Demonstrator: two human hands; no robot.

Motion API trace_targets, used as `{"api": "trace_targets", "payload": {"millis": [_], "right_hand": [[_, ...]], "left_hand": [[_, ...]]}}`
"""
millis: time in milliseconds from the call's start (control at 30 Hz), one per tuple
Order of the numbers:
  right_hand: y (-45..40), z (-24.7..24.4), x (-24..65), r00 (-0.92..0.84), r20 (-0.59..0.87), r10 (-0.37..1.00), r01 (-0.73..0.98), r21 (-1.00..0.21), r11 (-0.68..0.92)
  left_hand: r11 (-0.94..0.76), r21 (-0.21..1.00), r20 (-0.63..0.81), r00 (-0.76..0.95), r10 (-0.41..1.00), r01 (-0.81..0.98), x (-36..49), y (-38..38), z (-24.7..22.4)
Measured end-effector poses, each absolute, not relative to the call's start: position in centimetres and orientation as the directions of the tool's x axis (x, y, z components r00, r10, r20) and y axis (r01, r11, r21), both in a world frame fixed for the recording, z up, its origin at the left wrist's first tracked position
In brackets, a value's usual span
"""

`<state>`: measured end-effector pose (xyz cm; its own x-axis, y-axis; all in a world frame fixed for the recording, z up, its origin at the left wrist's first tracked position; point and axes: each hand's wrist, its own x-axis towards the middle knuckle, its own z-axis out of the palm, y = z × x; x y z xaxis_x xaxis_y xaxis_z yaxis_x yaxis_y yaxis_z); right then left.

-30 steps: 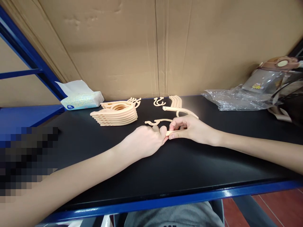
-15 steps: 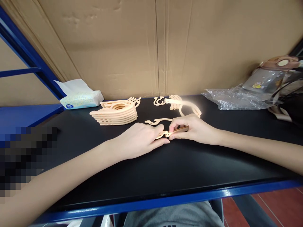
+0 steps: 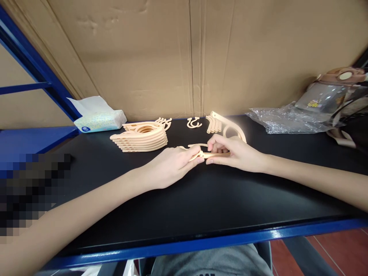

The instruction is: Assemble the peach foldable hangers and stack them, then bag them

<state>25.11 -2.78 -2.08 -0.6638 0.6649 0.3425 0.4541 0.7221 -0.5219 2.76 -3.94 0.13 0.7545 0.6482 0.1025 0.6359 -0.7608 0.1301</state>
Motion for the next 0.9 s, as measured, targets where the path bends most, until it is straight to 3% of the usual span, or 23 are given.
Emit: {"api": "trace_targets", "payload": {"millis": [133, 200, 433, 733, 900], "right_hand": [[-2.47, -2.15, 25.52, -0.733, 0.33, 0.594, 0.567, -0.185, 0.802], [-2.48, -2.23, 25.6, -0.759, 0.325, 0.564, 0.561, -0.112, 0.82], [-2.75, -2.37, 25.67, -0.758, 0.358, 0.545, 0.568, -0.048, 0.822], [-3.05, -2.38, 25.53, -0.769, 0.393, 0.504, 0.535, -0.035, 0.844], [-3.16, -2.39, 25.45, -0.766, 0.387, 0.513, 0.557, 0.0, 0.831]], "left_hand": [[-0.746, 0.161, 0.072, 0.747, 0.661, 0.646, 2.56, -3.52, 0.41], [-0.768, 0.158, 0.058, 0.77, 0.635, 0.621, 2.49, -3.42, 0.5], [-0.772, 0.078, 0.022, 0.773, 0.635, 0.631, 2.31, -3.66, 0.92], [-0.795, -0.15, 0.063, 0.808, 0.586, 0.588, 2.47, -4.07, 0.82], [-0.8, -0.157, 0.055, 0.814, 0.578, 0.579, 2.56, -4.22, 0.83]]}}
